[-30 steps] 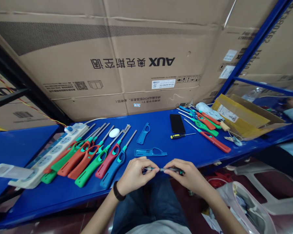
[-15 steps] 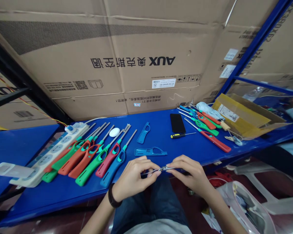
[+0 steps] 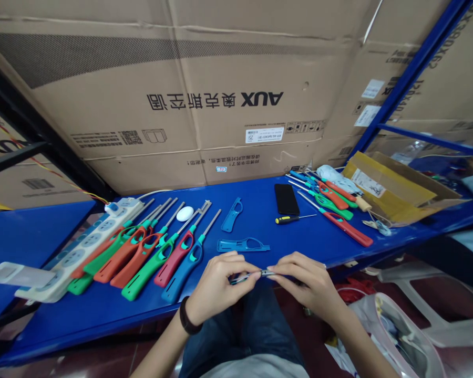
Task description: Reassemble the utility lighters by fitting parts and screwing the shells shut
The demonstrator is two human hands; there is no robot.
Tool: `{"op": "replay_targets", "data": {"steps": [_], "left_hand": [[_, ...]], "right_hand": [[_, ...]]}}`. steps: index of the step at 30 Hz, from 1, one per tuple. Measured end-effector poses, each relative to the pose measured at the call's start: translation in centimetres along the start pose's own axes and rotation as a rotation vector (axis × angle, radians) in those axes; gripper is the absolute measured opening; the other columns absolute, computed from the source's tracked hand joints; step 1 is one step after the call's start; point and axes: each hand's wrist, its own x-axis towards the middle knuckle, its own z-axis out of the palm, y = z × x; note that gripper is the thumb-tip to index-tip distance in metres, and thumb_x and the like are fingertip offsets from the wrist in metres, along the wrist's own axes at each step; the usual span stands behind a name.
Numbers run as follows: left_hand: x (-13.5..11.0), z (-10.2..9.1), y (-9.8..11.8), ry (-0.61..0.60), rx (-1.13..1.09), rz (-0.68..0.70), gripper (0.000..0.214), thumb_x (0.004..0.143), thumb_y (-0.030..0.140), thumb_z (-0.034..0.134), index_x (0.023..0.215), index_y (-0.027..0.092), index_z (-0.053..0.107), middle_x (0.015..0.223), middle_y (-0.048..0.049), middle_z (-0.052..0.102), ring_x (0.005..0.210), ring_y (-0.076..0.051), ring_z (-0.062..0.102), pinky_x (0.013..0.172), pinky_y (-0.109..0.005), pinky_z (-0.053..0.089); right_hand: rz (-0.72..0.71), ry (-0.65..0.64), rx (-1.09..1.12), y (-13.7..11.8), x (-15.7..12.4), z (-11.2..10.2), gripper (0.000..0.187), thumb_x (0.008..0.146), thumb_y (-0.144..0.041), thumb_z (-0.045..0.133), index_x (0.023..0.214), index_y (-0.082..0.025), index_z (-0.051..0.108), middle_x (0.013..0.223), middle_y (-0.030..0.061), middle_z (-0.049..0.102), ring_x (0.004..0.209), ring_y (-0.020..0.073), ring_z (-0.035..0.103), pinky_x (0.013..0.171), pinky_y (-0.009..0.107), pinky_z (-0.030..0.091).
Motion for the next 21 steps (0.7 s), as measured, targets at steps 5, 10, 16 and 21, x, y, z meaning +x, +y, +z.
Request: {"op": "replay_targets", "data": {"steps": [5,10,16,21], "left_hand": [[0.0,-0.1,-0.4,-0.05,-0.059,-0.049,0.024,0.087,0.038,0.057,0.101,0.022,0.07,0.063,0.0005,0.054,0.063,-0.013,0.048,0.063,-0.023,0.041],[-0.4,-0.7,-1.6,-0.13,-0.166,-0.102,0.022,0.082,0.031,0.064,0.101,0.021,0.066,0.079,-0.0009,0.055,0.073,-0.013,0.053,0.064,-0.022,0.045],[-0.6,-0.4,-3.1,-0.084,-0.203,-0.126,0.012,0.084,0.027,0.06,0.093,0.02,0.064,0.101,-0.0059,0.058,0.091,-0.016,0.057,0.071,-0.025,0.051],[-0.5,-0.3,-3.3,-0.088,-0.291,-0.222,0.027,0.084,0.031,0.061,0.109,0.018,0.062,0.098,-0.0051,0.068,0.087,-0.016,0.064,0.077,-0.028,0.053]], "right_hand": [[0.096,-0.001,0.078,0.3,-0.1,-0.3,0.01,0.088,-0.026,0.059,0.095,-0.022,0.065,0.085,0.0054,0.069,0.08,0.0177,0.065,0.071,0.028,0.053],[0.242,-0.048,0.109,1.0,-0.2,-0.8,0.011,0.088,-0.03,0.059,0.095,-0.023,0.063,0.088,0.0047,0.068,0.078,0.0164,0.065,0.069,0.025,0.052],[0.308,-0.051,0.045,1.7,-0.3,0.0,0.02,0.089,-0.036,0.056,0.101,-0.025,0.066,0.091,0.0041,0.069,0.079,0.017,0.066,0.072,0.026,0.053],[0.318,-0.071,0.042,2.0,-0.3,0.4,0.02,0.09,-0.036,0.054,0.098,-0.025,0.068,0.087,0.0043,0.069,0.079,0.0171,0.065,0.073,0.026,0.052]]}}
